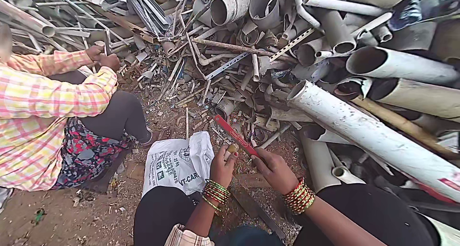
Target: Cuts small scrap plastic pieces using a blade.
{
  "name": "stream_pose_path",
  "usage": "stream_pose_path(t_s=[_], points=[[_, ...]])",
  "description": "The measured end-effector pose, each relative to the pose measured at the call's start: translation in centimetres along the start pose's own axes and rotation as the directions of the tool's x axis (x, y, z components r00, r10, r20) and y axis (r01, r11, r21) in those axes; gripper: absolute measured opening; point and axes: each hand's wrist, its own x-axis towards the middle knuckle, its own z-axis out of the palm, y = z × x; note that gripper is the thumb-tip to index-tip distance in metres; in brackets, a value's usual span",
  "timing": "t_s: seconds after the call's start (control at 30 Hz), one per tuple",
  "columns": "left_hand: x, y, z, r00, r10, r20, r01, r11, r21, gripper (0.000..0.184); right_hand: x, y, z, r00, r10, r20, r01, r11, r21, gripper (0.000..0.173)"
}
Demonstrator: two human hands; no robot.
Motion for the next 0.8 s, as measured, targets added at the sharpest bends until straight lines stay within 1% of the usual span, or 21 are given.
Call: stream_pose_path(t_s=[0.07, 0.13, 0.23, 0.3, 0.37, 0.43, 0.47, 0.57, 0.7, 0.8], points=[[0.0, -0.3, 0.2, 0.999, 0.032, -0.034, -0.035, 0.996, -0.084, 0.038, 0.1, -0.1, 0.0, 1.000, 0.008, 0.016, -0.008, 1.000, -0.003, 0.031], [-0.1, -0.4, 0.4, 0.992, 0.097, -0.078, -0.110, 0.977, -0.183, 0.037, 0.2, -0.4, -0.2, 0.998, 0.030, 0.058, -0.032, 0.999, 0.022, 0.031], [-0.1, -0.5, 0.6, 0.970, 0.173, -0.173, -0.219, 0.928, -0.300, 0.023, 0.1, -0.8, -0.4, 0.993, 0.050, 0.111, -0.061, 0.993, 0.104, 0.032], [0.0, -0.5, 0.7, 0.960, 0.134, -0.244, -0.218, 0.908, -0.359, 0.021, 0.0, -1.4, -0.5, 0.982, 0.063, 0.179, -0.091, 0.985, 0.149, 0.031], [0.0, -0.1, 0.7, 0.950, 0.021, -0.312, -0.154, 0.900, -0.407, 0.027, -0.4, -1.9, -0.4, 0.973, 0.067, 0.221, -0.110, 0.975, 0.191, 0.030], [0.1, 0.4, 0.7, 0.925, -0.067, -0.373, -0.115, 0.888, -0.445, 0.030, -0.7, -2.2, 0.0, 0.973, 0.068, 0.220, -0.114, 0.972, 0.207, 0.030], [0.2, 0.4, 0.7, 0.914, -0.083, -0.397, -0.116, 0.884, -0.453, 0.030, -0.8, -2.2, 0.3, 0.975, 0.067, 0.210, -0.111, 0.972, 0.209, 0.030], [0.3, 0.5, 0.9, 0.903, -0.096, -0.419, -0.122, 0.878, -0.463, 0.029, -0.9, -2.4, 0.8, 0.976, 0.088, 0.201, -0.125, 0.975, 0.182, 0.030], [0.3, 0.5, 0.9, 0.905, -0.146, -0.400, -0.080, 0.864, -0.497, 0.029, -1.0, -2.8, 1.5, 0.959, 0.101, 0.265, -0.158, 0.966, 0.206, 0.030], [0.5, 0.1, 0.8, 0.892, -0.166, -0.420, -0.079, 0.858, -0.508, 0.031, -1.0, -3.1, 2.0, 0.933, 0.103, 0.346, -0.191, 0.955, 0.229, 0.035]])
